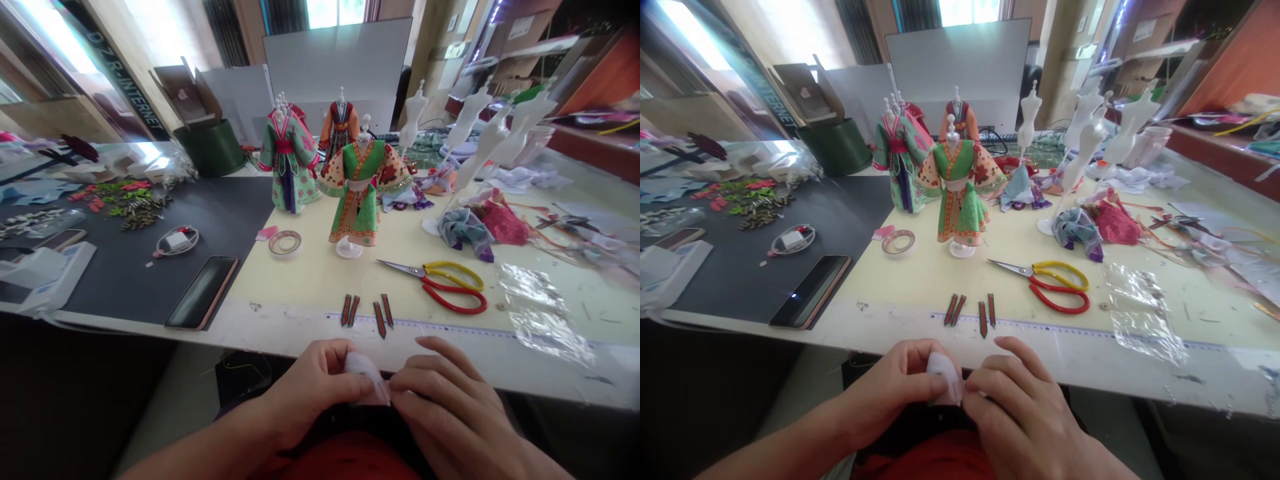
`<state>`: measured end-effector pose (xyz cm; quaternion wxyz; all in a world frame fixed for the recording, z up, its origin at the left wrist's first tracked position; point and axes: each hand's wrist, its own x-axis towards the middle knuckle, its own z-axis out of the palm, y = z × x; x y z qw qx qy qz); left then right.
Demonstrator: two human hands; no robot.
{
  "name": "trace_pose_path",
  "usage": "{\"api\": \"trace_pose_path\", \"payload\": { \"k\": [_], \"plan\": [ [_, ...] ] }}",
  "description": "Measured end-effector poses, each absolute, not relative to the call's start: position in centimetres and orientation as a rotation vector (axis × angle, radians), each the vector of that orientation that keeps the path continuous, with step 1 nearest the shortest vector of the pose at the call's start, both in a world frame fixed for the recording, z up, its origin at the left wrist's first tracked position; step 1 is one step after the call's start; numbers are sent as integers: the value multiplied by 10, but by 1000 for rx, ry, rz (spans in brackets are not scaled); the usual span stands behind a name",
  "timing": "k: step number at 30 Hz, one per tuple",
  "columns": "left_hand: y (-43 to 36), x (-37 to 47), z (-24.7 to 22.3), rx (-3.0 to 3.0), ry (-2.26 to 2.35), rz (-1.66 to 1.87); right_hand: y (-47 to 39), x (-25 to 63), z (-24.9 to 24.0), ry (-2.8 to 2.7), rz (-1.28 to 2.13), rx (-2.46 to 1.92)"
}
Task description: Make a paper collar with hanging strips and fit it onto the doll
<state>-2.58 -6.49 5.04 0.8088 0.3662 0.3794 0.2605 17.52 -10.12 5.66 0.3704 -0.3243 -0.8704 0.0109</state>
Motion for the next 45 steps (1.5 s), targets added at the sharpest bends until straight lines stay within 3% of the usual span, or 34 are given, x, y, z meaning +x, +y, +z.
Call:
{"api": "trace_pose_path", "payload": {
  "k": [7, 12, 16, 26, 36, 45],
  "plan": [
    [-51, -31, 60, 999, 788, 409, -102, 176, 61, -1979, 449, -1010],
    [-46, -28, 64, 1401, 833, 335, -88, 166, 55, -1916, 1023, -1192],
    [-49, -28, 63, 1429, 829, 344, -89, 162, 46, -1805, 1234, -1206],
    [-64, -25, 41, 964, 858, 419, -100, 160, 23, -1411, 1309, -1108],
    [-68, -29, 33, 992, 878, 464, -103, 153, 23, -1391, 1476, -1069],
    [-72, -31, 31, 685, 699, 579, -109, 147, 15, -966, 1683, -860]
  ]
}}
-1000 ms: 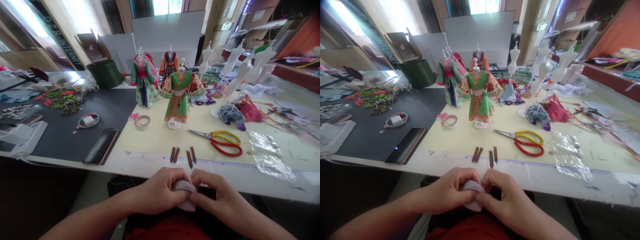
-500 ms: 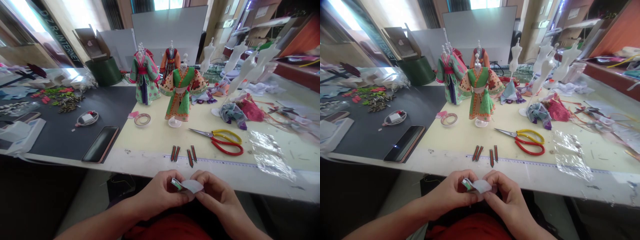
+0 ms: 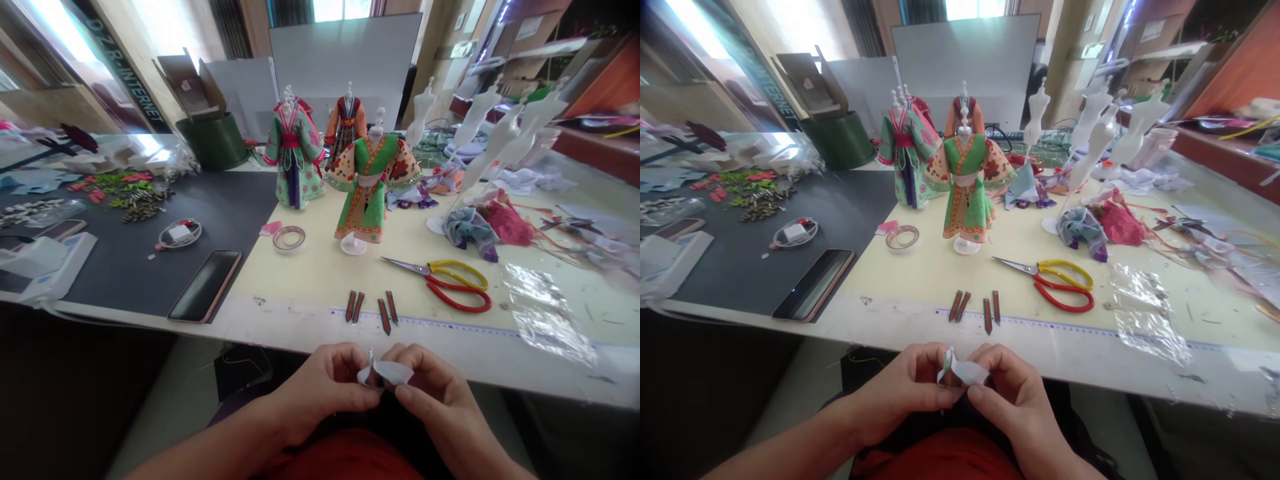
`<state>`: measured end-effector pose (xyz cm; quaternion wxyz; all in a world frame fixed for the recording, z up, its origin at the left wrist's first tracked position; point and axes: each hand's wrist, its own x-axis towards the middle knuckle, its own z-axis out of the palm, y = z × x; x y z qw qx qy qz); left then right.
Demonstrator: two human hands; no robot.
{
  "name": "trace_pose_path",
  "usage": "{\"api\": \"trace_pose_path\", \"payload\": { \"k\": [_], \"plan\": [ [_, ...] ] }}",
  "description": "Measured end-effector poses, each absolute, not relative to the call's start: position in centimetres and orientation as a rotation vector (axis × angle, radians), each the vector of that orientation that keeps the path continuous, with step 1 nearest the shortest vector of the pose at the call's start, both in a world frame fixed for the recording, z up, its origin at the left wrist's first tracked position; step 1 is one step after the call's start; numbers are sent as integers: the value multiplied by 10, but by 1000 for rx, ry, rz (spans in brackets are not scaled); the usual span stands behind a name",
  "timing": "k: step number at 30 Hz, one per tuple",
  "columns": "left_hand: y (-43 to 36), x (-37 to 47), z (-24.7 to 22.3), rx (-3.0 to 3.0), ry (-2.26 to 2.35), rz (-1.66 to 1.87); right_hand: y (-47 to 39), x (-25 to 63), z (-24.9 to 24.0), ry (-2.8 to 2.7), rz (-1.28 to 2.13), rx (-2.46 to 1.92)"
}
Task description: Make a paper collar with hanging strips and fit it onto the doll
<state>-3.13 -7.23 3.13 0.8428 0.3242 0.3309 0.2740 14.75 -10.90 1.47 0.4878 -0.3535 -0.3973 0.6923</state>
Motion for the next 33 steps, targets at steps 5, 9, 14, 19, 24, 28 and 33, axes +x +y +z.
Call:
{"api": "trace_pose_path", "payload": {
  "k": [5, 9, 14, 19, 24, 28, 33],
  "plan": [
    [-72, -33, 25, 651, 641, 582, -110, 145, 20, -959, 1749, -776],
    [-73, -31, 23, 615, 625, 616, -109, 144, 22, -998, 1786, -757],
    [-75, -32, 26, 658, 694, 589, -107, 148, 21, -1008, 1845, -842],
    [-77, -33, 30, 769, 752, 540, -106, 151, 20, -1141, 1718, -1051],
    [-76, -33, 30, 798, 764, 626, -110, 154, 16, -1092, 1629, -1002],
    [-74, -35, 28, 812, 848, 755, -110, 155, 17, -1022, 1565, -987],
    [-77, -41, 26, 882, 881, 884, -109, 155, 19, -1092, 1370, -1028]
  ]
}}
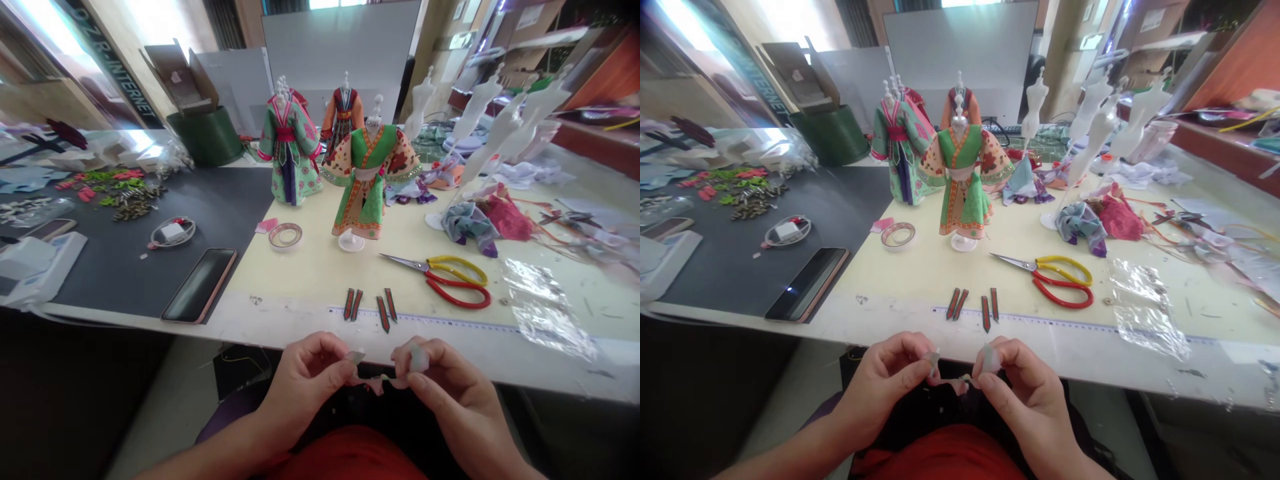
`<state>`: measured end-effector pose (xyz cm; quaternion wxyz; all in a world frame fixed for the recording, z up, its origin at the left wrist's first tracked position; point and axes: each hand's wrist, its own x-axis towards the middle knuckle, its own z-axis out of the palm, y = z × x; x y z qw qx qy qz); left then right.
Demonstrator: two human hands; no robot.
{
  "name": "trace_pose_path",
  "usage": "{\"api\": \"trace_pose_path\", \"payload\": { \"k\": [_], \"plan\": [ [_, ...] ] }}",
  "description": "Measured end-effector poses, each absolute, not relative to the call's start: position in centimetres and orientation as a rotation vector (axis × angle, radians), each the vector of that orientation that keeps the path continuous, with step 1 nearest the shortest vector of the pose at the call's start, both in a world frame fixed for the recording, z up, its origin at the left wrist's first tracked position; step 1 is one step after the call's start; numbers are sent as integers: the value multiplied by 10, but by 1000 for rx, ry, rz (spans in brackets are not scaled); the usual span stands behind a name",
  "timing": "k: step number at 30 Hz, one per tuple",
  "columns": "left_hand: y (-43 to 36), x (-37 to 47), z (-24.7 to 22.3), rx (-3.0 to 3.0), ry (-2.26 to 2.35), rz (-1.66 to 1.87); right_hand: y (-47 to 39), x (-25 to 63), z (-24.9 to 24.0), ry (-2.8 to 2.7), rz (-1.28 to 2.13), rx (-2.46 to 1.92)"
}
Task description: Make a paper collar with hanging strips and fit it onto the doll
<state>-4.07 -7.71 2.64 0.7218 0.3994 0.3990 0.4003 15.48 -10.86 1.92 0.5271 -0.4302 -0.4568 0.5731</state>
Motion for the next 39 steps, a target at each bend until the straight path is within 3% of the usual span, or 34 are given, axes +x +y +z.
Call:
{"api": "trace_pose_path", "payload": {
  "k": [8, 14, 26, 31, 35, 39],
  "plan": [
    [-81, -53, 31, 1036, 1087, 1069, -101, 150, 26, -1246, 1237, -1107],
    [-34, -66, 26, 1206, 1378, 1114, -36, 138, 27, -1596, 1088, -1347],
    [40, -77, 8, 1632, 1458, 976, 39, 121, 24, -1896, 790, -1514],
    [34, -74, 17, 1624, 1381, 1007, 31, 125, 37, -1874, 825, -1462],
    [9, -82, 29, 1527, 1402, 1122, 7, 132, 56, -1801, 1029, -1363],
    [-16, -93, 48, 1407, 1293, 1025, -16, 136, 72, -1784, 1241, -1227]
  ]
}}
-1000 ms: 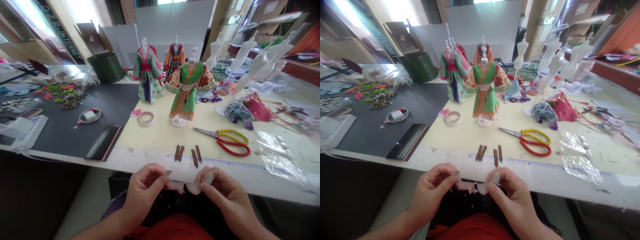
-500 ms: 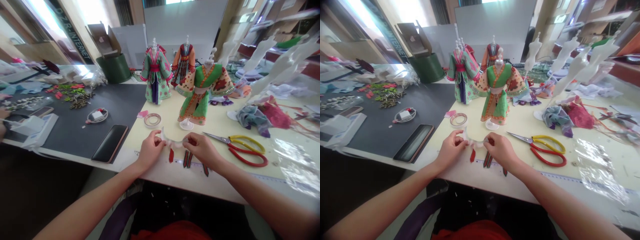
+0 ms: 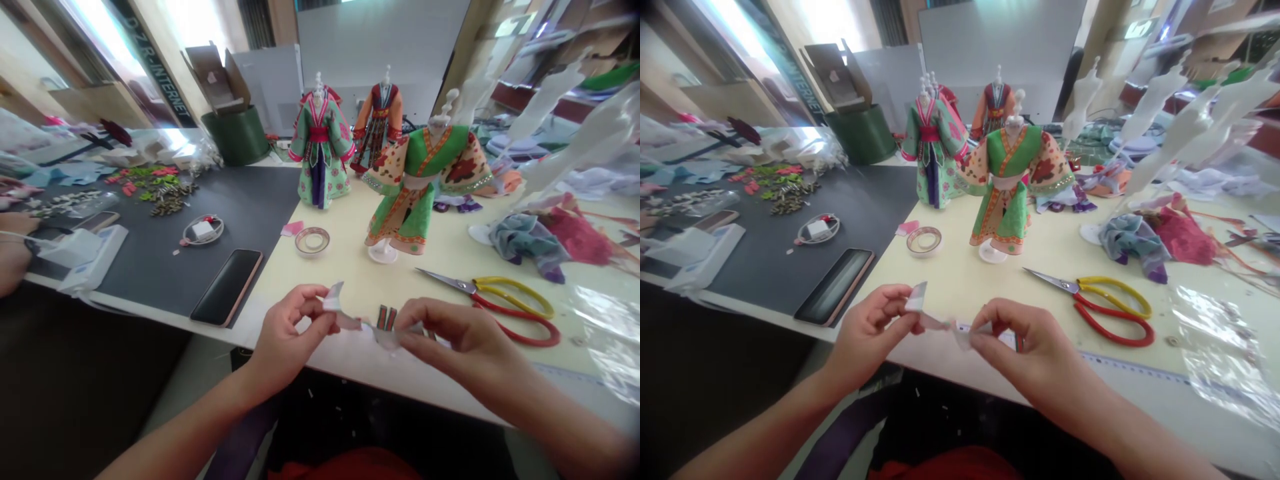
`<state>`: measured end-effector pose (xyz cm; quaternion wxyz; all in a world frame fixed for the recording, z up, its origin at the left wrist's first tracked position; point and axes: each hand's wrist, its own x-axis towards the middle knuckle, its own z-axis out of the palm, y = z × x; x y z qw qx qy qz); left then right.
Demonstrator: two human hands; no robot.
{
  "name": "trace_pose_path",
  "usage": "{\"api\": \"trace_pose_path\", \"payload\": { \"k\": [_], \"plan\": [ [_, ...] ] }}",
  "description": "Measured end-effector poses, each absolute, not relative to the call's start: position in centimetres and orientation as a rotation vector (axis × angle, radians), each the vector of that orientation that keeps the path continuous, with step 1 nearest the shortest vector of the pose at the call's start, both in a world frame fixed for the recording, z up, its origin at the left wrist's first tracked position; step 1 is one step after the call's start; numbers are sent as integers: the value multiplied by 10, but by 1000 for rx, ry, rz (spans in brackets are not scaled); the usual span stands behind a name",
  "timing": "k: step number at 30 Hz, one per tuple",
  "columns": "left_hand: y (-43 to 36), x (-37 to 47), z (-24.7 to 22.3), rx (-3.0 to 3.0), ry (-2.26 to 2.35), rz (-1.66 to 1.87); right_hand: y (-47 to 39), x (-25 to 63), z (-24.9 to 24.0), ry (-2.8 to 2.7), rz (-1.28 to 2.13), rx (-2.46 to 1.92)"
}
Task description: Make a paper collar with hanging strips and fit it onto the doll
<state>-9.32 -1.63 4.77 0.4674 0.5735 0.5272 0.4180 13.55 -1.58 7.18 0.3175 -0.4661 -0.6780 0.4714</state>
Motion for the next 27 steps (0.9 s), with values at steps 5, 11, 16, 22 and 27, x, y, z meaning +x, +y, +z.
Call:
{"api": "trace_pose_path", "payload": {
  "k": [5, 11, 16, 22, 27],
  "plan": [
    [-9, -95, 47, 1444, 1196, 761, -13, 131, 61, -1659, 1448, -1244],
    [20, -85, 16, 1956, 1351, 544, 11, 126, 28, -1769, 1195, -1449],
    [38, -83, 11, 2161, 1337, 511, 22, 131, 20, -1757, 1162, -1418],
    [60, -75, 10, 2232, 1312, 509, 37, 133, 18, -1923, 907, -1525],
    [70, -70, 9, 2255, 1332, 492, 49, 137, 17, -2061, 752, -1609]
  ]
}}
